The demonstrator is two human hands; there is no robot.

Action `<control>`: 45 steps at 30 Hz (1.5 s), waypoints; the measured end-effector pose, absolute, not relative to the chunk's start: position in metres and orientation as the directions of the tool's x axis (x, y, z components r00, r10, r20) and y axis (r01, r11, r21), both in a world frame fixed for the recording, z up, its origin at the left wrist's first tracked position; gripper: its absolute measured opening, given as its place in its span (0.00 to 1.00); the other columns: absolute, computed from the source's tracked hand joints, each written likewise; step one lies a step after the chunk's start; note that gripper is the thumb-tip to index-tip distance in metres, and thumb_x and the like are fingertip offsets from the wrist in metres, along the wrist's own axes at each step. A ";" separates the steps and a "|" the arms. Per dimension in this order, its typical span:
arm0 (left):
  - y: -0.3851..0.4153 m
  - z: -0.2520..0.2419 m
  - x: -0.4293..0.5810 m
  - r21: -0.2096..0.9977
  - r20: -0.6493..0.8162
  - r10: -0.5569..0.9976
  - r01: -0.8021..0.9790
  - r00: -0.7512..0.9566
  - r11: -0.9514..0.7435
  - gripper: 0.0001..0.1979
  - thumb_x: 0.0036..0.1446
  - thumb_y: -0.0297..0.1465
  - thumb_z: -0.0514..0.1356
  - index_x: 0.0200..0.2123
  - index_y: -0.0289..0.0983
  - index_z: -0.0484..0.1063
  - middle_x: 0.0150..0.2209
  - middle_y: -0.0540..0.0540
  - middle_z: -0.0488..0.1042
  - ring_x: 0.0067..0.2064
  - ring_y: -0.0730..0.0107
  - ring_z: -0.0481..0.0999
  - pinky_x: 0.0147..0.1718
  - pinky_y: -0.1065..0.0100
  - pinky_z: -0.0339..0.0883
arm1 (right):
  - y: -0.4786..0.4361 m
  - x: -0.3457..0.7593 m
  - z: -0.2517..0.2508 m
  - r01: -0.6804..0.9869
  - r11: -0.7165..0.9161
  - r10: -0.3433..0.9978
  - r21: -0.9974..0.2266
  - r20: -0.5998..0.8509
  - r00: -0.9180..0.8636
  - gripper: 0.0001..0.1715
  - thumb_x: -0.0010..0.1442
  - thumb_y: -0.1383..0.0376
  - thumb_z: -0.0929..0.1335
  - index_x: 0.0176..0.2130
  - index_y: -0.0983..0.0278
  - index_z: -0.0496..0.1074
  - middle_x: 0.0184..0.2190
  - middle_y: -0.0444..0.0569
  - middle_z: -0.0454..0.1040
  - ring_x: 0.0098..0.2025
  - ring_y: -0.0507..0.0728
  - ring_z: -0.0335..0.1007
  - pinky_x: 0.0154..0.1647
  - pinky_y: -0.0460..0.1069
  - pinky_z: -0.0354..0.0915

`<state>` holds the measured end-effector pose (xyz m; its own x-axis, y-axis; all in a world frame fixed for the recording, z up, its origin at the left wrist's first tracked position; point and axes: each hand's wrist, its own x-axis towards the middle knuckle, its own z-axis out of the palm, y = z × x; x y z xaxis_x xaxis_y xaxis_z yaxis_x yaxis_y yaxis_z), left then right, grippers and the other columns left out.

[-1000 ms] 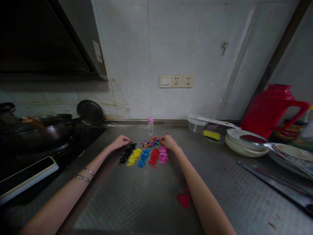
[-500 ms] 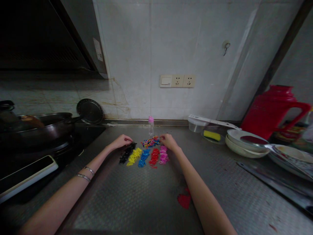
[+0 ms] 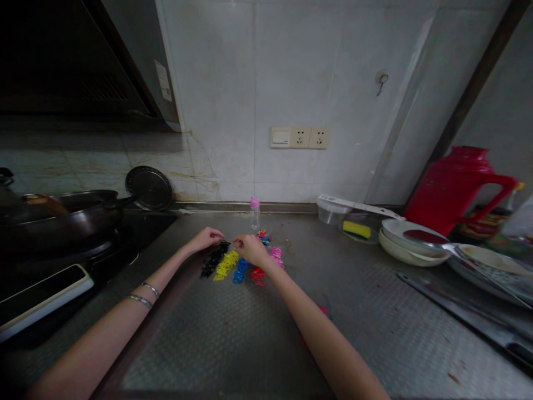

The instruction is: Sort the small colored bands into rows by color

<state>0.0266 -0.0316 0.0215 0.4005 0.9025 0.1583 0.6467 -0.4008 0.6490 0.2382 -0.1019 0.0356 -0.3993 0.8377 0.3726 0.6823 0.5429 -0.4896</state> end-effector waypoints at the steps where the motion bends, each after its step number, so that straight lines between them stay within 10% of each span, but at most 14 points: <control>1: -0.032 0.022 0.027 0.645 0.163 0.902 0.649 0.399 -0.403 0.16 0.46 0.33 0.54 0.35 0.30 0.75 0.25 0.46 0.74 0.25 0.73 0.68 0.24 0.74 0.59 | -0.104 0.236 0.035 0.694 0.544 0.837 -0.473 0.366 -0.407 0.20 0.48 0.73 0.62 0.41 0.65 0.73 0.30 0.48 0.75 0.30 0.51 0.68 0.31 0.42 0.60; 45: -0.053 0.051 0.087 0.210 0.205 0.876 0.854 0.437 -0.475 0.11 0.48 0.31 0.54 0.32 0.41 0.76 0.33 0.46 0.75 0.34 0.66 0.72 0.33 0.72 0.61 | -0.059 0.358 0.040 0.826 0.220 0.943 -0.519 0.330 -0.044 0.18 0.49 0.69 0.63 0.39 0.64 0.75 0.35 0.50 0.76 0.37 0.54 0.70 0.38 0.44 0.63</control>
<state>0.0869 -0.0528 0.0507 0.4371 0.8758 0.2046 0.8544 -0.4754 0.2096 0.3575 -0.0592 0.0396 -0.0438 0.9429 0.3302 0.8256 0.2203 -0.5194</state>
